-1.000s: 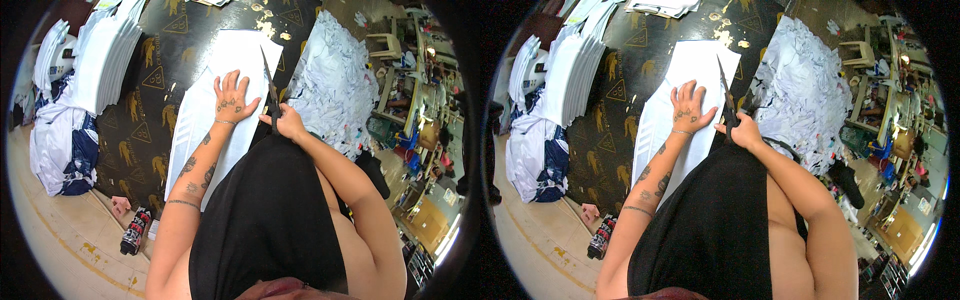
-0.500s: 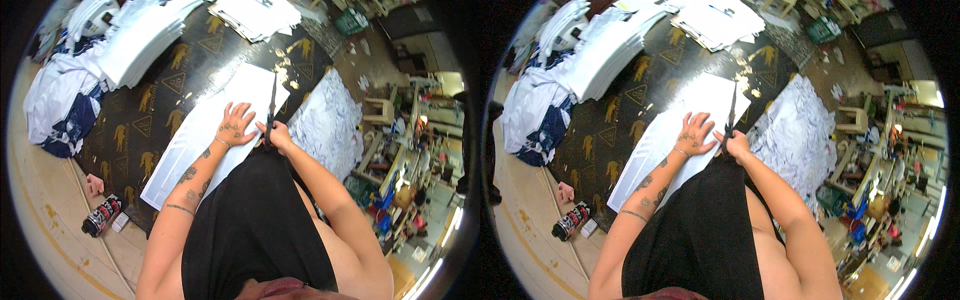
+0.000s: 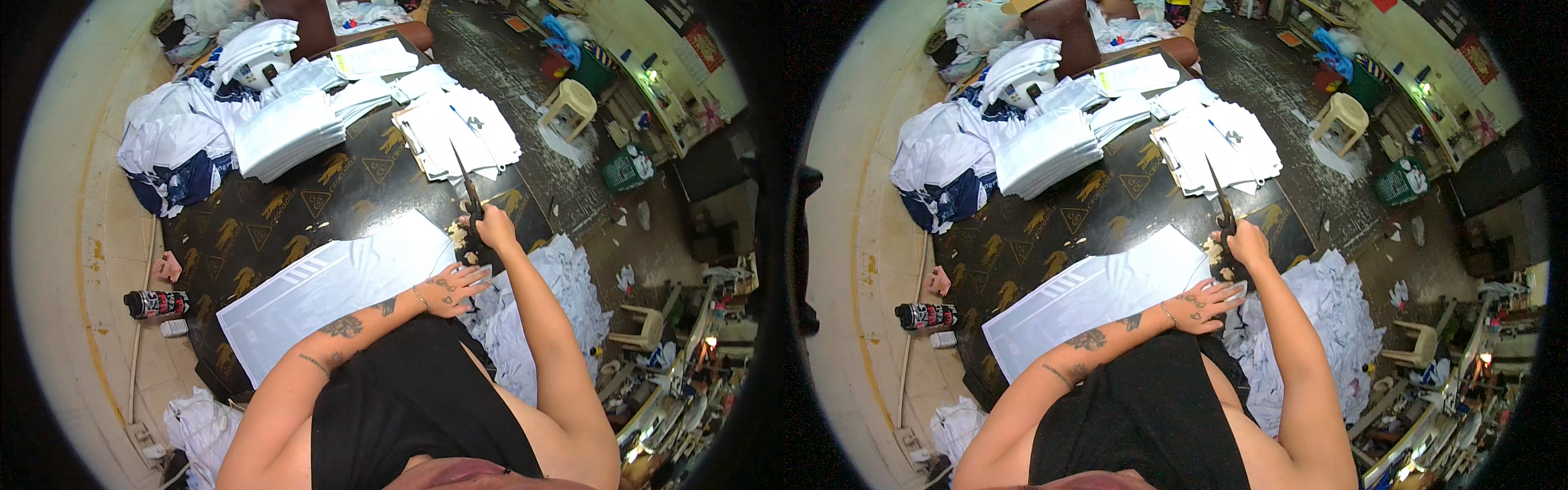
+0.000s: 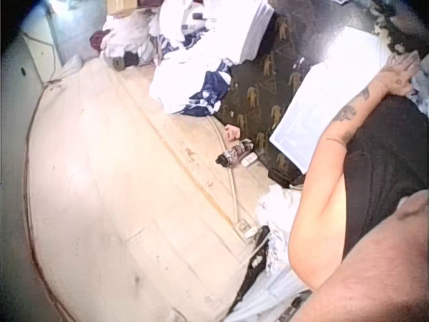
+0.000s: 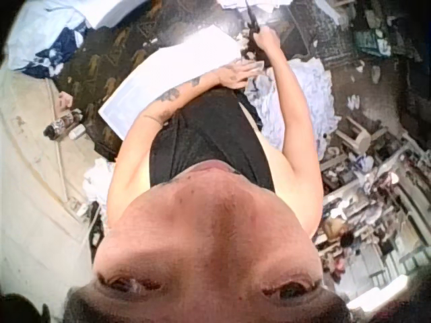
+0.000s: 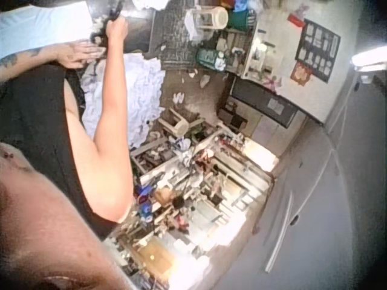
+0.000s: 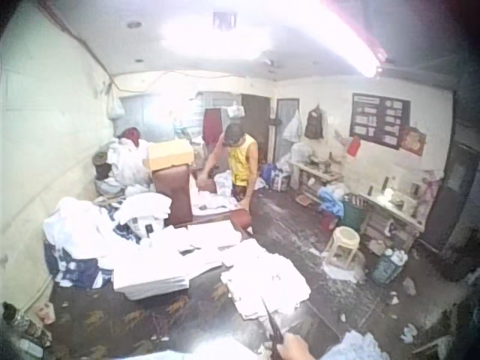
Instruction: The person repeatedly picks up a white t-shirt, lays it flat on a table, and uses shears to cut along the side seams, separating the front and back panels. The cut pieces are stacked on the table as the process continues with multiple shirts.
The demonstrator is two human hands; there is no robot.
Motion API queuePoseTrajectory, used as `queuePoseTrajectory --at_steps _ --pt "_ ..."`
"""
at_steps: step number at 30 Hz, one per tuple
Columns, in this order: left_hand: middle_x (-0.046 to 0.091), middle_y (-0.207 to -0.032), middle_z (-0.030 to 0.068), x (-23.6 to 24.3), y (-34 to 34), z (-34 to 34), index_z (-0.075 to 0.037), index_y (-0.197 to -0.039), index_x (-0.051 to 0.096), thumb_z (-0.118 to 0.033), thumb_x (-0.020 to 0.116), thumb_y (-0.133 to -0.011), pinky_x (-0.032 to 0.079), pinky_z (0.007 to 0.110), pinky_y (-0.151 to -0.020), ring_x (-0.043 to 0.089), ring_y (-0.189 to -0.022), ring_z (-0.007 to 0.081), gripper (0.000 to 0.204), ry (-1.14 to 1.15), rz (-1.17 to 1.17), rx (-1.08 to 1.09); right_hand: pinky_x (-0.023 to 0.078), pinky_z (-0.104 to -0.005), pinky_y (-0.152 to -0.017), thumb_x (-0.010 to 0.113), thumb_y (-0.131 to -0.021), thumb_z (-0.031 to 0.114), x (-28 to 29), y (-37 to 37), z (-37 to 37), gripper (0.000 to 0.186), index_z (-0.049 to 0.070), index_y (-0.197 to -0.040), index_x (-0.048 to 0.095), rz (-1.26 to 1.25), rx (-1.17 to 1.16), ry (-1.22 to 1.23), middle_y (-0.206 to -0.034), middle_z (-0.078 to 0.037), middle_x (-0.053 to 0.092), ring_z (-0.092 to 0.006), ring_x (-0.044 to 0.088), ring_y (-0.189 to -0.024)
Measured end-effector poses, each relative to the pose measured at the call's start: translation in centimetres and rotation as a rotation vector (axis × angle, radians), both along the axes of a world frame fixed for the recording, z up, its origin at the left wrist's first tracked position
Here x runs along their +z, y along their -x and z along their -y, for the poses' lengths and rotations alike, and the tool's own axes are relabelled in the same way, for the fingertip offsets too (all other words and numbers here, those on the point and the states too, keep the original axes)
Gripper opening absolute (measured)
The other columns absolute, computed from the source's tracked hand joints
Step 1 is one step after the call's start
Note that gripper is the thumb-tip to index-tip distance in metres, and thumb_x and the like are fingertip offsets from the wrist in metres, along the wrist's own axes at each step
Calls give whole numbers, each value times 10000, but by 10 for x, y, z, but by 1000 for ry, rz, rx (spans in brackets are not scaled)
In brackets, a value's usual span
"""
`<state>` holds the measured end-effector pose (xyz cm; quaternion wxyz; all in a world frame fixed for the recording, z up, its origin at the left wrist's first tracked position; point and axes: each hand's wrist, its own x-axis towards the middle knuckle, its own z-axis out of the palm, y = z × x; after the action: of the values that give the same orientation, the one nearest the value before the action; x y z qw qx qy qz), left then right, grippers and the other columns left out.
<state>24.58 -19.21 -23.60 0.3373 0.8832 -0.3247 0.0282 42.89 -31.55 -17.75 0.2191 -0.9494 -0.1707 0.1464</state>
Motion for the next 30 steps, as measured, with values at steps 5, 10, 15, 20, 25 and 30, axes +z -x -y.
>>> queuePoseTrajectory --at_steps 5,10,15,20,25,30 --pt "543 -1475 232 -31 41 -88 -45 -1480 511 -173 670 -893 363 480 -1183 488 -1386 387 621 164 -83 754 566 -544 -856 822 -804 397 -37 -58 5 560 14 -1187 676 128 139 171 -1014 -235 732 -453 700 -980" --pt "545 -1497 230 -38 299 -207 52 -1479 495 -108 552 -986 378 443 -1197 499 -1406 362 521 -147 -278 2270 513 -495 -989 758 -839 182 -55 -15 25 543 35 -1332 586 281 235 -136 -1273 -200 627 -389 596 -1198" --pt "530 -1520 164 -50 482 -193 -50 -1345 614 -272 536 -1003 394 537 -1155 486 -1405 362 415 -301 -954 2661 434 -480 -1080 749 -885 400 -54 58 0 645 49 -1401 584 348 869 -335 -1388 -176 584 -362 516 -1306" --pt "729 -1016 191 -6 384 -198 -4 -1096 685 -80 650 -925 543 449 -921 711 -949 351 190 342 -88 2317 426 -498 -1095 708 -930 497 -32 95 -39 734 15 -1457 542 155 715 -47 -1424 -232 542 -368 513 -1328" --pt "729 -1146 169 84 207 -85 -7 -1217 701 -78 691 -935 586 359 -865 721 -1046 285 292 255 -112 1639 520 -423 -972 710 -946 519 2 116 -99 852 -13 -1545 419 -1003 617 -596 -1291 -252 625 -314 625 -1190" --pt "710 -1198 194 101 179 -41 27 -1320 635 5 646 -953 606 348 -883 734 -1052 283 367 464 60 1492 593 -450 -855 689 -826 190 28 68 -80 861 -12 -1579 324 -250 624 -79 -1101 -244 740 -345 749 -1006"
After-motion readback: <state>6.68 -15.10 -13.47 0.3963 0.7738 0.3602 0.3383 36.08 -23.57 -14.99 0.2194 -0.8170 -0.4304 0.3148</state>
